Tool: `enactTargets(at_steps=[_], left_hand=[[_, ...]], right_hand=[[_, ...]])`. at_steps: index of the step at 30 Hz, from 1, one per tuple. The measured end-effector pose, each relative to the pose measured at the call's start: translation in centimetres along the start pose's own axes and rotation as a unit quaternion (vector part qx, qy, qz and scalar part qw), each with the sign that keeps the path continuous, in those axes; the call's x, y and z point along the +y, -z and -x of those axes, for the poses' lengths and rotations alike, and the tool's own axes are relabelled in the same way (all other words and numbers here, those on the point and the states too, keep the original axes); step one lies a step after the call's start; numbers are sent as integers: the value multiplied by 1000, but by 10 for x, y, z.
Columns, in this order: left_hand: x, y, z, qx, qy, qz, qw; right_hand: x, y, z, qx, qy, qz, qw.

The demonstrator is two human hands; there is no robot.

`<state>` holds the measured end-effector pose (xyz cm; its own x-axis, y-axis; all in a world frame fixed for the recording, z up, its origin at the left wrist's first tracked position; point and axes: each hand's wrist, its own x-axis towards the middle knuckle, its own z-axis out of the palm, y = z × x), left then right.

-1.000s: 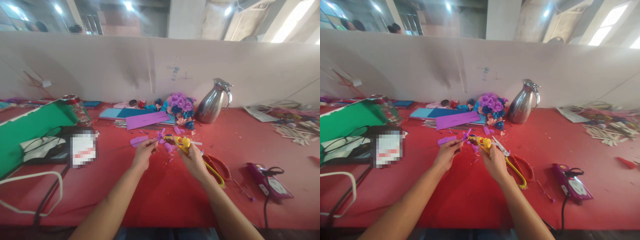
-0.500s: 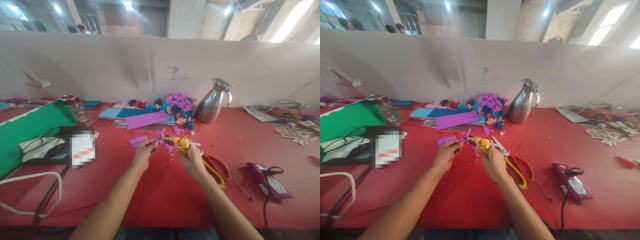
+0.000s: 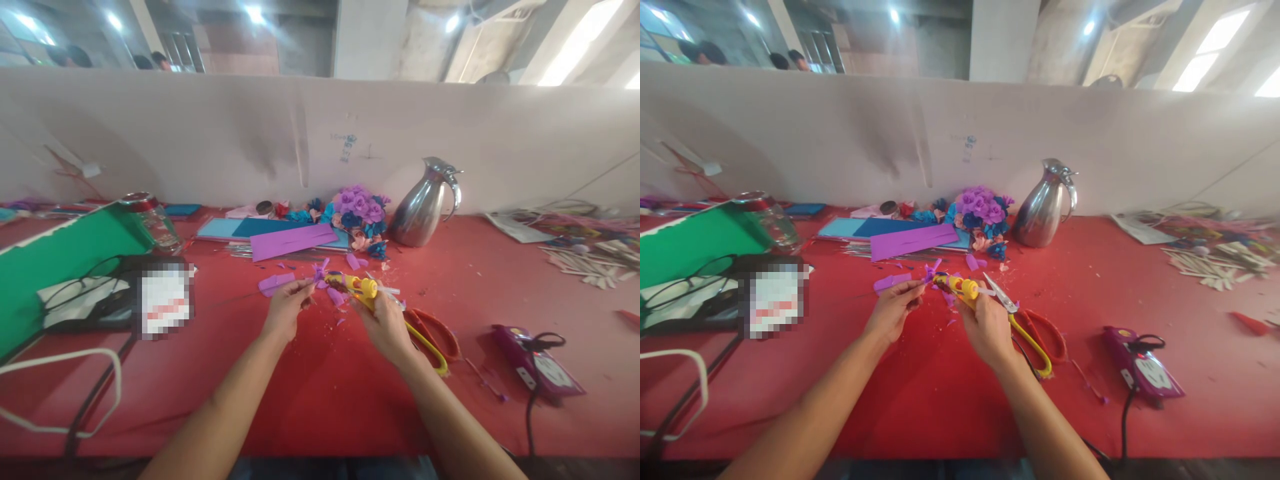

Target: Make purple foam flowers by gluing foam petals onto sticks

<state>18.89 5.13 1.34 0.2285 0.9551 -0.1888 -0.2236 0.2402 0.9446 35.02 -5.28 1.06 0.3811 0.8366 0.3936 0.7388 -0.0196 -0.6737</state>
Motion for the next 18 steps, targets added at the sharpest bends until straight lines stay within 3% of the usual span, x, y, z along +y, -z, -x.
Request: enactTargets(at_steps=[5,7,10,11,15,18], left_hand=[[-3,4,-4,-1,-5,-3,1000],[-2,4,-4,7,-1,3,1000],[-1,3,-3,12,2,18,1000],[0,2,-3,9,1,27,1000],[4,1,0,-15,-18,60,998],[5,0,1,-32,-37,71,996]], right_hand=[[9,20,-13,27,-43,-183,982],[24,37,-24,37,-104,-205,972],[60,65,-41,-6,-246,-179,953],[75,73,-46,-39,-285,-163,944],[118,100,-60,-47,-340,-2,939],[113,108,-61,-3,-319,237,918]])
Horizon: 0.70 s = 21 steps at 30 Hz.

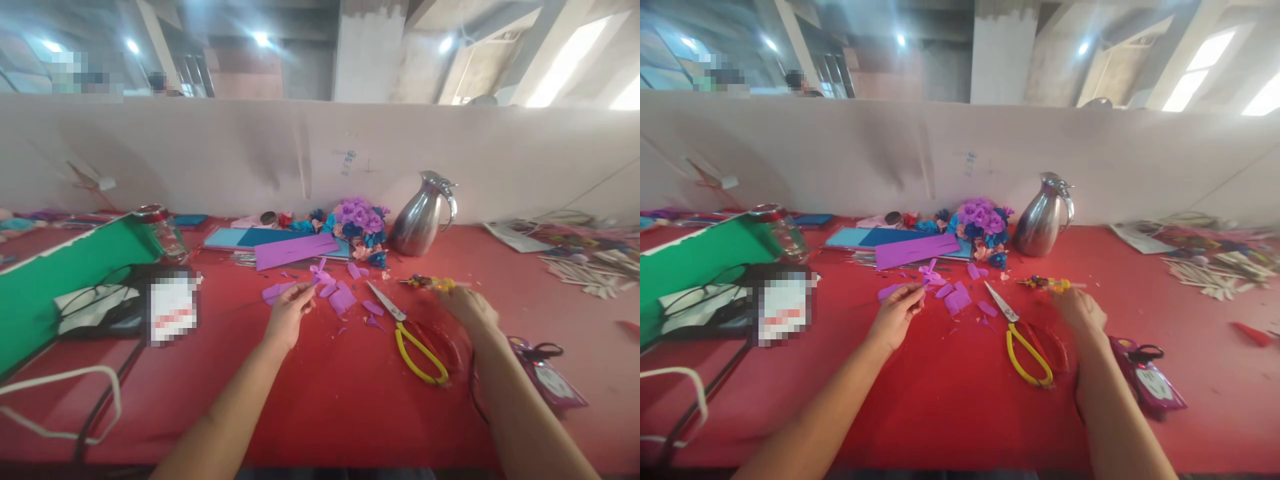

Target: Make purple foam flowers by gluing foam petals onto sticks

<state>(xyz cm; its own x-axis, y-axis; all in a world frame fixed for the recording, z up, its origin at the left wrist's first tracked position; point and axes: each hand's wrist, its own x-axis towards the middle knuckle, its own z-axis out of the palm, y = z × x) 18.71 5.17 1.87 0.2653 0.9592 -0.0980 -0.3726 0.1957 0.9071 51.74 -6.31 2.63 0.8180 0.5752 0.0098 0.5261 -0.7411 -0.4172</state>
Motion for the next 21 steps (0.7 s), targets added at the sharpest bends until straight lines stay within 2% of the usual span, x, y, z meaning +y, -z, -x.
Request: enactTargets(at_steps=[2,3,4,5,6,7,8,9,11,12,14,16,21], left_hand=[[0,-2,0,-10,-3,14,1000],[0,-5,1,-11,2,29,1000],[1,-8,2,-12,11,46,999],[2,-12,3,-11,22,62,998],[3,-17,5,-11,35,75,997],[4,-23,8,-12,46,83,995],[5,-29,10,-15,55,89,994],[6,-34,12,-21,61,94,993],[5,-43,15,-31,62,105,992],[3,-47,15,-34,57,107,992],[-4,-51,15,-32,38,101,994],[-12,-52,14,-32,27,90,995],[-27,-48,10,-38,27,64,997]], right_hand=[[-18,3,18,94,48,46,993],[-32,2,30,102,92,13,990],[-48,-2,45,84,158,-54,982],[-65,-9,60,32,224,-139,964],[-82,-17,74,-47,274,-235,931],[-99,-26,87,-126,291,-329,890],[-113,-34,98,-195,282,-411,845],[-124,-42,106,-226,252,-482,808],[-138,-53,115,-258,203,-578,747],[-140,-56,116,-256,180,-608,730],[-140,-58,114,-236,155,-641,714],[-135,-59,111,-213,148,-654,710],[-128,-67,109,-193,157,-646,722]])
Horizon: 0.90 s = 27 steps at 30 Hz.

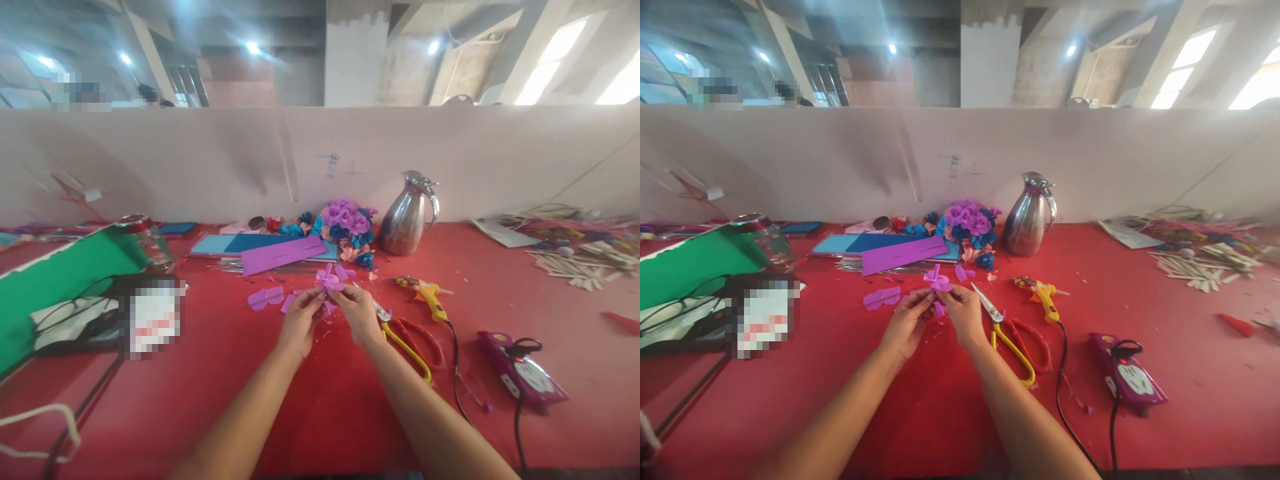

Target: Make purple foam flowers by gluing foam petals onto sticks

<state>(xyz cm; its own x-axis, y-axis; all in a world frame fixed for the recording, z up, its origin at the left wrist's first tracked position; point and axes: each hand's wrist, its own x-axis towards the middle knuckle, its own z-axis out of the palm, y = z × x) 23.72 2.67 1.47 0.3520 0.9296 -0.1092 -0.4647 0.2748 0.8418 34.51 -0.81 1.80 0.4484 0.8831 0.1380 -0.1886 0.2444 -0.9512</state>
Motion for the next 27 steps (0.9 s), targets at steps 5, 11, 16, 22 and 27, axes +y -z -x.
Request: enactTargets(at_steps=[5,11,16,22,27], left_hand=[[-2,0,0,17,-27,-13,999],[-3,-2,3,15,-65,-45,997],[-3,1,3,-1,-83,-47,995],[-3,4,2,-8,-66,-38,997],[0,6,-1,-15,-51,3,999]], right_hand=[[4,-3,3,1,2,-9,1000],[0,-3,7,-19,-7,-55,998],[-5,-5,9,-29,1,-38,999],[-8,-7,10,-35,6,-41,999],[-9,-4,10,-48,-21,-102,993]])
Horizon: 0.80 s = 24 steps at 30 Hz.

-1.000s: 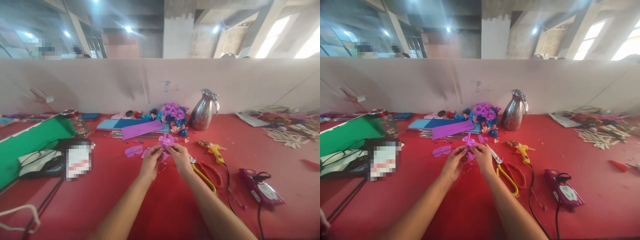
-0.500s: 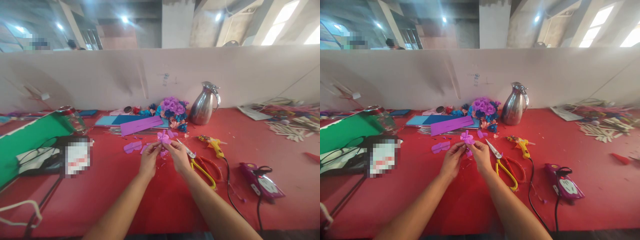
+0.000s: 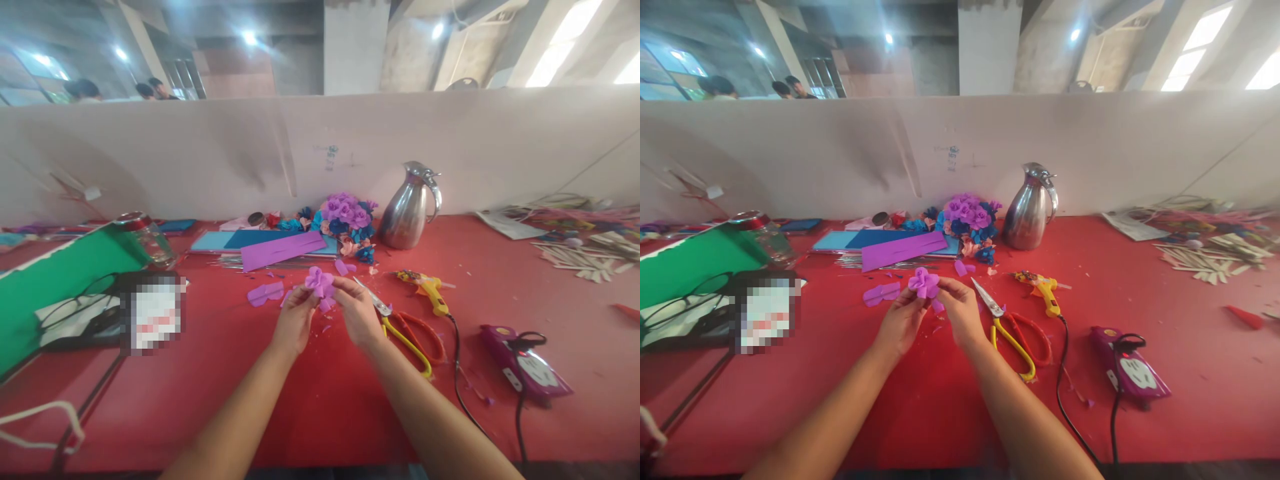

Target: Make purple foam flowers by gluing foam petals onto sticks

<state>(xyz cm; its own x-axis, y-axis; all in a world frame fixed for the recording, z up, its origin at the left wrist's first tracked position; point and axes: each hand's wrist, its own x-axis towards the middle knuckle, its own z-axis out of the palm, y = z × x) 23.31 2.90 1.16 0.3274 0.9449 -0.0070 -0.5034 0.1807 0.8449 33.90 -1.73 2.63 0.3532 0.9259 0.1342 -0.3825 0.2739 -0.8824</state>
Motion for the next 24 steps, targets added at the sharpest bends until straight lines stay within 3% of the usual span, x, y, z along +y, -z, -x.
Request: enactTargets(at_steps=[5,8,11,13,15,17,19,21,24], left_hand=[[2,1,-2,-17,-14,-15,1000],[1,3,-3,-14,-15,-24,1000],[0,4,-6,-8,-16,-22,1000],[0,4,-7,0,-20,-19,1000],[0,4,-8,10,-24,-24,999],[-1,5,-8,18,-27,-35,999],[-3,7,-9,21,-36,-45,998],[-5,9,-10,24,-59,-51,997],[-6,11,-9,39,-105,-58,992]], right_hand=[[-2,0,2,-8,-68,-78,995],[-7,-2,1,7,-72,-85,994],[-20,5,1,53,-40,-14,998],[-32,21,8,60,-12,117,991],[-43,46,22,43,20,320,946],[-48,78,41,60,37,529,846],[-47,108,59,64,29,644,762],[-43,130,70,37,14,682,731],[-39,141,71,9,-6,676,737]])
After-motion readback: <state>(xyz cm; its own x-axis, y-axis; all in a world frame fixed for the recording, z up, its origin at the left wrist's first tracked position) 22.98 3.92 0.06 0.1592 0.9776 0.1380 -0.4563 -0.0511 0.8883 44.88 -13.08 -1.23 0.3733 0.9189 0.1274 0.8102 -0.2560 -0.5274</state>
